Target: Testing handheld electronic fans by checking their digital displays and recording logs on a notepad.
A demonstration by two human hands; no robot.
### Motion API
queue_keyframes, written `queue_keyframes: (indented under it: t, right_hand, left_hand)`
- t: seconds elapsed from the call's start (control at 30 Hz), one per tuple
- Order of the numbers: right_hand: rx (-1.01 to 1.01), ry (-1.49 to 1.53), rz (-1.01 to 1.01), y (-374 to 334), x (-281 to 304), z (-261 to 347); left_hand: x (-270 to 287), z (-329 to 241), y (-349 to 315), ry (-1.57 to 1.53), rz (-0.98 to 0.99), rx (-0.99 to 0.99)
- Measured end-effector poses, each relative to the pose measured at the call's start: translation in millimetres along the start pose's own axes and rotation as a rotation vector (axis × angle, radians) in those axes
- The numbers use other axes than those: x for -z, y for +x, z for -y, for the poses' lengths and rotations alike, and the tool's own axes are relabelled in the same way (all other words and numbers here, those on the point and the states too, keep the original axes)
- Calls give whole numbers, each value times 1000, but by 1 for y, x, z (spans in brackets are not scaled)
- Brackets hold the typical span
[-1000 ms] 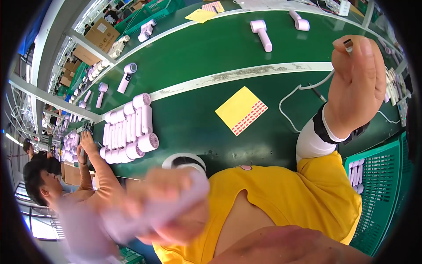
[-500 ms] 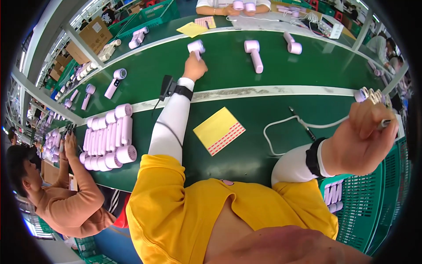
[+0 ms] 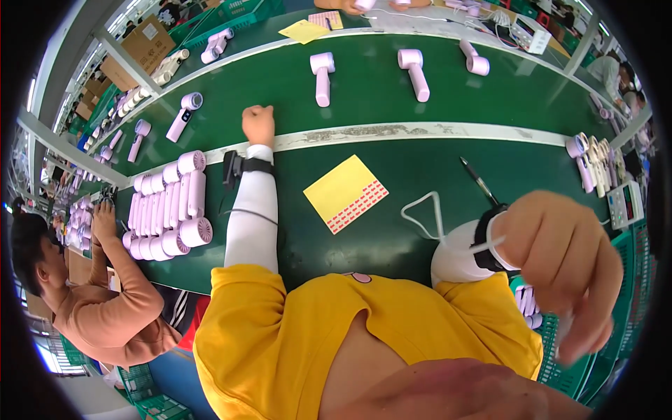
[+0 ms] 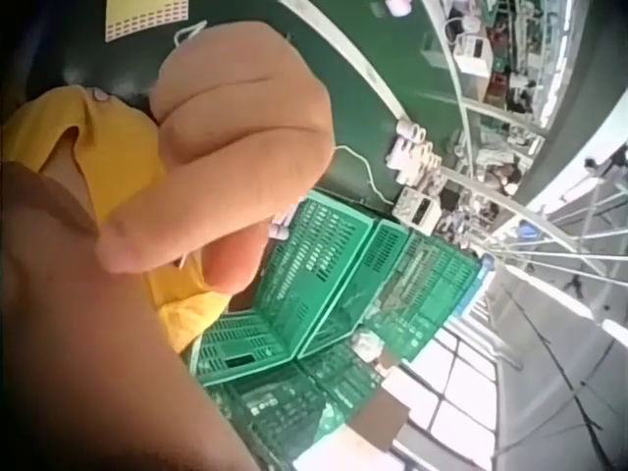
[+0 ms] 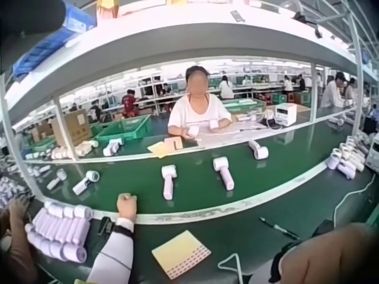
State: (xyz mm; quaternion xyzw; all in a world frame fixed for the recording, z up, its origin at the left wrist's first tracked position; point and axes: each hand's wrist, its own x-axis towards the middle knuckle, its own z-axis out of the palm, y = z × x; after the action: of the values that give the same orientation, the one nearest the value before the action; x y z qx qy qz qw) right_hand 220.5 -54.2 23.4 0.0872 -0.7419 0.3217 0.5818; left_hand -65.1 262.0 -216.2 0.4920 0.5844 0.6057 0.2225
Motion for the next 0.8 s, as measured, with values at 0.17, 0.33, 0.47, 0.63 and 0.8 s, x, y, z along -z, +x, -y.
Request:
queue_keyframes:
  t: [0.17,0.33,0.47,0.63,0.8]
  right_hand:
    - [158,329,209,3,-29,-16]
    - [157,232,166,-5,-42,-8]
    - [162,269,280,7,-43,-15]
    - [-37,280,227,13,-50,-16]
    - [-87,340,260,9,-50,-23]
  left_hand:
    - [22,-19,-29,165,55,-130]
    - [23,-36,-47,228,227,-178]
    - [25,-37,-57,262,281,-218]
    - [17,-43,-54,300,385,-258]
    - [20,-30,-54,263,328,-299]
